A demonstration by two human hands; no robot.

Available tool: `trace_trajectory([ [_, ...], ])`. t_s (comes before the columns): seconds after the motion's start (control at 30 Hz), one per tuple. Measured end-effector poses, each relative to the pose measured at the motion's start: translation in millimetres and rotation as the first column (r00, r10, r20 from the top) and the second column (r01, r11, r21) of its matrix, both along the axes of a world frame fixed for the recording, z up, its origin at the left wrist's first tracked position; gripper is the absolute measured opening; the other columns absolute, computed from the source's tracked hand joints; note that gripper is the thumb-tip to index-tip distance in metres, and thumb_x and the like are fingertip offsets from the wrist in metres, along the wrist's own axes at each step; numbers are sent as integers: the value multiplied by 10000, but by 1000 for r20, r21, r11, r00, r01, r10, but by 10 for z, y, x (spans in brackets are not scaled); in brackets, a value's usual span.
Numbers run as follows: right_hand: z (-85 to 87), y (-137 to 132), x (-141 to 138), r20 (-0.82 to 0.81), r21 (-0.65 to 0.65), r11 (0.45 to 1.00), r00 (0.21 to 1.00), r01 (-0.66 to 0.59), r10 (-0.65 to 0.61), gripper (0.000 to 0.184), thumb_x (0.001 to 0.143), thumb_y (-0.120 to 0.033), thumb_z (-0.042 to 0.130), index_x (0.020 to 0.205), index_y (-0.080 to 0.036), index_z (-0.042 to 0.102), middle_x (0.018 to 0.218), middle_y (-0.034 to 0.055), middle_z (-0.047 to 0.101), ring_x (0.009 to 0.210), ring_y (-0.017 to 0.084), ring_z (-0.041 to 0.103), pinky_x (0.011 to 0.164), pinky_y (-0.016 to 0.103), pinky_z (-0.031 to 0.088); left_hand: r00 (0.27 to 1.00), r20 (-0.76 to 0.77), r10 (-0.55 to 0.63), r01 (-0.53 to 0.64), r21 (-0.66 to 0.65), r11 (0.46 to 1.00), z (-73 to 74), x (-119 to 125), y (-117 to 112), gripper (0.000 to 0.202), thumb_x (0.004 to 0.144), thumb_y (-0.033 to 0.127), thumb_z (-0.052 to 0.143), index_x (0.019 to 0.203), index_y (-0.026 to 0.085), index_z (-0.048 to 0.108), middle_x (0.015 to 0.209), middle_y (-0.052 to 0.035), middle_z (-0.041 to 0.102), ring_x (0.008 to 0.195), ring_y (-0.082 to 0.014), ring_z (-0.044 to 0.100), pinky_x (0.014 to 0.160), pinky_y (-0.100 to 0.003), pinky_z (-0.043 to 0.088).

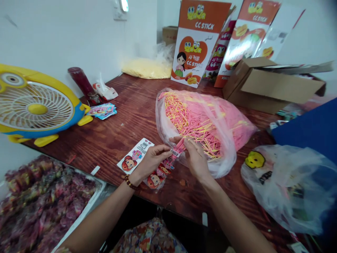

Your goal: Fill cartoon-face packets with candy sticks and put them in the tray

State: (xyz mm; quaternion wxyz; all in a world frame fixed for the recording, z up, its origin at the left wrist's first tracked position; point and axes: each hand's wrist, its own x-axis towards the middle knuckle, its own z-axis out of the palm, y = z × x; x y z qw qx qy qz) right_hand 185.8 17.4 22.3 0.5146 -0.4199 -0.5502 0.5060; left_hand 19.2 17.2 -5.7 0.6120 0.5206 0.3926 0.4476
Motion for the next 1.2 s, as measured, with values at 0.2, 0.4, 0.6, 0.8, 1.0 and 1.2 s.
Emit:
trace_trajectory([
  [0.2,65,8,3,18,-11,997,997,-78,78,353,967,-470,510,1134,-253,733,1214,42,722,1176,221,632,1095,401,420,997,69,20,-21,24,999,39,8,10,207,784,348,743,826,146,732,792,-7,674,730,-127,558,704,-234,442],
  [0.4,146,36,-60,-21,18,992,992,-127,128,399,968,-514,500,1189,-250,701,1232,60,718,1202,221,632,1114,422,409,993,75,87,-92,67,993,30,-42,20,230,820,368,708,840,141,745,750,-4,649,701,-118,517,697,-237,422],
  [0.6,344,69,-119,-2,32,992,993,-119,119,426,952,-548,511,1184,-244,699,1179,69,740,1199,233,637,1087,437,436,983,124,133,-145,90,985,17,-91,24,286,847,401,683,725,142,699,648,22,546,636,-97,431,627,-224,373],
  [0.8,379,117,-208,-94,55,995,992,-81,86,417,946,-558,515,1128,-245,722,1117,66,763,1151,233,667,1075,437,443,982,138,133,-149,118,982,-3,-154,34,269,853,407,670,830,151,751,728,0,618,676,-114,478,660,-233,401],
  [1.0,391,123,-298,-56,61,997,997,-55,59,371,952,-516,527,1076,-242,744,1051,65,778,1086,230,695,1016,422,485,972,183,145,-170,129,977,14,-211,39,255,850,399,683,829,154,749,741,4,622,679,-106,475,659,-223,403],
  [1.2,387,97,-335,89,95,995,996,-34,26,280,881,-472,646,989,-248,775,1011,49,786,991,223,720,951,398,530,970,169,174,-202,166,965,51,-232,54,267,852,391,680,748,147,710,671,19,568,638,-97,435,620,-217,381],
])
